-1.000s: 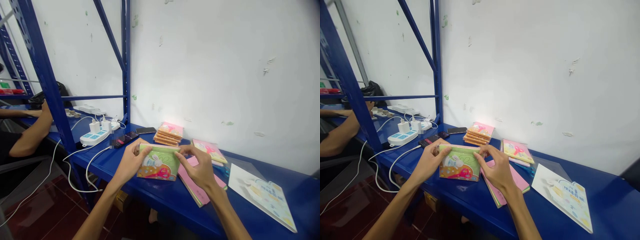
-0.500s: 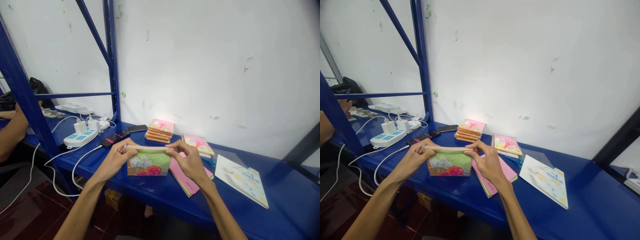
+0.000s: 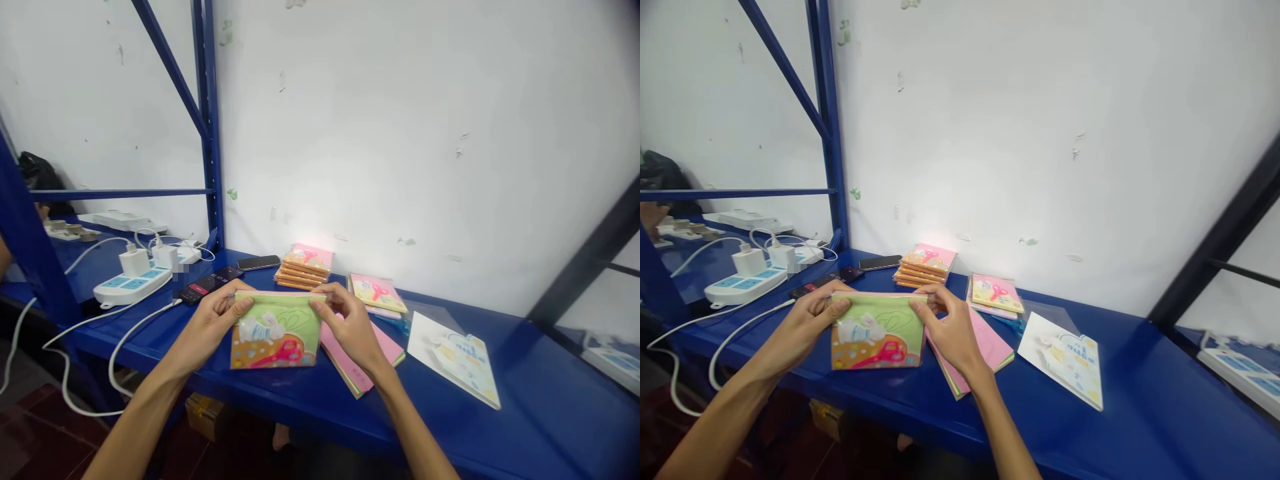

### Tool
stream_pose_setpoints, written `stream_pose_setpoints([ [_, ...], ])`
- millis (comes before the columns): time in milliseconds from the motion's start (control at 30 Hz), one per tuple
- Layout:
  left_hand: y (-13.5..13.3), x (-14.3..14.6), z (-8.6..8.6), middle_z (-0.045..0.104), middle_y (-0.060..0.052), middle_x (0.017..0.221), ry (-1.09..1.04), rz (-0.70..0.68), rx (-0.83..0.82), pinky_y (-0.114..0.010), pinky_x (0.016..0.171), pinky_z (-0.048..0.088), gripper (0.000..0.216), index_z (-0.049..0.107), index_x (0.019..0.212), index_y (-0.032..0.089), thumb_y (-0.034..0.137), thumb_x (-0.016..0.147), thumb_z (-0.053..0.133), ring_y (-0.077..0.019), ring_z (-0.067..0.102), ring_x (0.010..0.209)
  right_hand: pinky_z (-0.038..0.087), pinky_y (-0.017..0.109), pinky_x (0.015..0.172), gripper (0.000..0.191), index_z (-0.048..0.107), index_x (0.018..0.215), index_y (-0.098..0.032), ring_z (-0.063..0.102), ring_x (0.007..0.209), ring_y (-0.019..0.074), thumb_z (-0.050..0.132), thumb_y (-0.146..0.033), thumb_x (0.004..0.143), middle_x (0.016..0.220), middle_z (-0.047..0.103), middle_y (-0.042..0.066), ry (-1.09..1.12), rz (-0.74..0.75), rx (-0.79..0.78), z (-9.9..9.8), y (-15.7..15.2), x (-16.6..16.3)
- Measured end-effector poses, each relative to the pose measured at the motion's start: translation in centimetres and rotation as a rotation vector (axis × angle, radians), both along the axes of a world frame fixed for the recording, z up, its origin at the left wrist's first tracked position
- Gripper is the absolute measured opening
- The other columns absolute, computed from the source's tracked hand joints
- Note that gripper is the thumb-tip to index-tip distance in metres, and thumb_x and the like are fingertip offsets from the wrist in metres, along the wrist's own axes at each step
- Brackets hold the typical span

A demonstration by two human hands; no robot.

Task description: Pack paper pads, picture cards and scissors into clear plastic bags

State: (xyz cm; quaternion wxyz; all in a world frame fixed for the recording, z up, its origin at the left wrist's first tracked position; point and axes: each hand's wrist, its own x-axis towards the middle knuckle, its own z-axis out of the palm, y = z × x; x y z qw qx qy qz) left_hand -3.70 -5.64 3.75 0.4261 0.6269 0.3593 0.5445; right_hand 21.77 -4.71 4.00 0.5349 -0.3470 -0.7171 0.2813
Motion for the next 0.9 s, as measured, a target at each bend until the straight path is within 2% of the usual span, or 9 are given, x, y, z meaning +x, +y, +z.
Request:
stream_pose_setpoints([
  [133, -1.0, 1.1, 0.3, 0.075, -0.003, 0.079, -0.088, -0.095, -0.185, -0.025, 0.060, 0.053, 0.029, 0.070, 0.101, 0.023, 0.048, 0.087, 0.073, -0.0201, 0.071, 0.068, 0.039, 0.024, 0.052, 0.023, 0.067, 0.101, -0.023, 0.047, 0.052, 0.0116, 0.065, -0.044, 0.094, 0.057, 0.050, -0.007, 0.017, 0.095, -0.147, 0.9, -1.2, 1.1],
  [200, -1.3, 1.7, 0.2, 0.078, -0.006, 0.091, -0.110, -0.180, -0.263, -0.027, 0.067, 0.056, 0.037, 0.068, 0.112, 0.024, 0.052, 0.088, 0.071, -0.0221, 0.074, 0.078, 0.038, 0.024, 0.047, 0.027, 0.068, 0.099, -0.022, 0.046, 0.049, 0.0109, 0.068, -0.048, 0.091, 0.057, 0.054, -0.006, 0.002, 0.100, -0.200, 1.6, -1.2, 2.5],
  [267, -1.3, 2.3, -0.1, 0.077, -0.009, 0.109, -0.106, -0.241, -0.331, -0.032, 0.076, 0.058, 0.051, 0.061, 0.128, 0.027, 0.059, 0.088, 0.067, -0.0262, 0.075, 0.093, 0.041, 0.024, 0.045, 0.034, 0.071, 0.100, -0.020, 0.051, 0.049, 0.0119, 0.069, -0.051, 0.088, 0.061, 0.062, -0.002, -0.017, 0.039, -0.246, 2.3, -0.5, 4.9],
  [367, -0.6, 2.8, -0.7, 0.075, -0.015, 0.120, -0.076, -0.191, -0.445, -0.034, 0.078, 0.059, 0.060, 0.052, 0.138, 0.025, 0.063, 0.092, 0.059, -0.0298, 0.075, 0.102, 0.048, 0.026, 0.048, 0.045, 0.071, 0.108, -0.015, 0.063, 0.057, 0.0161, 0.070, -0.054, 0.087, 0.073, 0.072, 0.006, -0.021, -0.143, -0.298, 3.1, 2.2, 10.0],
  [500, 0.5, 3.1, -1.6, 0.077, -0.017, 0.114, -0.123, -0.143, -0.564, -0.025, 0.065, 0.055, 0.054, 0.052, 0.134, 0.019, 0.055, 0.095, 0.059, -0.0252, 0.078, 0.091, 0.057, 0.032, 0.063, 0.038, 0.070, 0.109, -0.012, 0.071, 0.076, 0.0201, 0.062, -0.047, 0.097, 0.093, 0.075, 0.012, -0.078, -0.288, -0.302, 3.7, 7.5, 16.3],
  [600, 0.6, 3.6, -2.0, 0.078, -0.015, 0.110, -0.098, -0.169, -0.584, -0.023, 0.063, 0.053, 0.051, 0.053, 0.132, 0.020, 0.053, 0.094, 0.062, -0.0226, 0.078, 0.086, 0.060, 0.036, 0.076, 0.031, 0.068, 0.114, -0.014, 0.071, 0.088, 0.0191, 0.057, -0.041, 0.102, 0.108, 0.072, 0.009, -0.205, -0.410, -0.313, 3.1, 10.7, 18.2],
  [700, 0.5, 4.3, -2.2, 0.079, -0.012, 0.106, 0.014, -0.152, -0.585, -0.023, 0.060, 0.052, 0.052, 0.054, 0.130, 0.023, 0.055, 0.091, 0.065, -0.0222, 0.078, 0.083, 0.059, 0.042, 0.087, 0.033, 0.064, 0.124, -0.016, 0.069, 0.102, 0.0224, 0.060, -0.039, 0.101, 0.122, 0.066, 0.008, -0.367, -0.589, -0.286, 2.0, 11.9, 18.5],
  [800, 0.8, 4.9, -2.5, 0.079, -0.011, 0.100, 0.144, -0.133, -0.541, -0.024, 0.056, 0.050, 0.050, 0.058, 0.123, 0.023, 0.058, 0.088, 0.066, -0.0238, 0.077, 0.078, 0.056, 0.043, 0.092, 0.031, 0.064, 0.124, -0.018, 0.066, 0.109, 0.0242, 0.055, -0.039, 0.103, 0.124, 0.065, 0.007, -0.534, -0.744, -0.219, 1.0, 10.4, 18.2],
  [900, 0.8, 5.8, -3.3, 0.077, -0.007, 0.087, 0.274, -0.038, -0.354, -0.026, 0.049, 0.046, 0.038, 0.065, 0.104, 0.022, 0.054, 0.085, 0.068, -0.0243, 0.073, 0.068, 0.056, 0.040, 0.083, 0.033, 0.070, 0.105, -0.016, 0.070, 0.090, 0.0207, 0.053, -0.044, 0.104, 0.100, 0.072, 0.006, -0.729, -0.777, -0.178, 0.0, 6.7, 17.0],
])
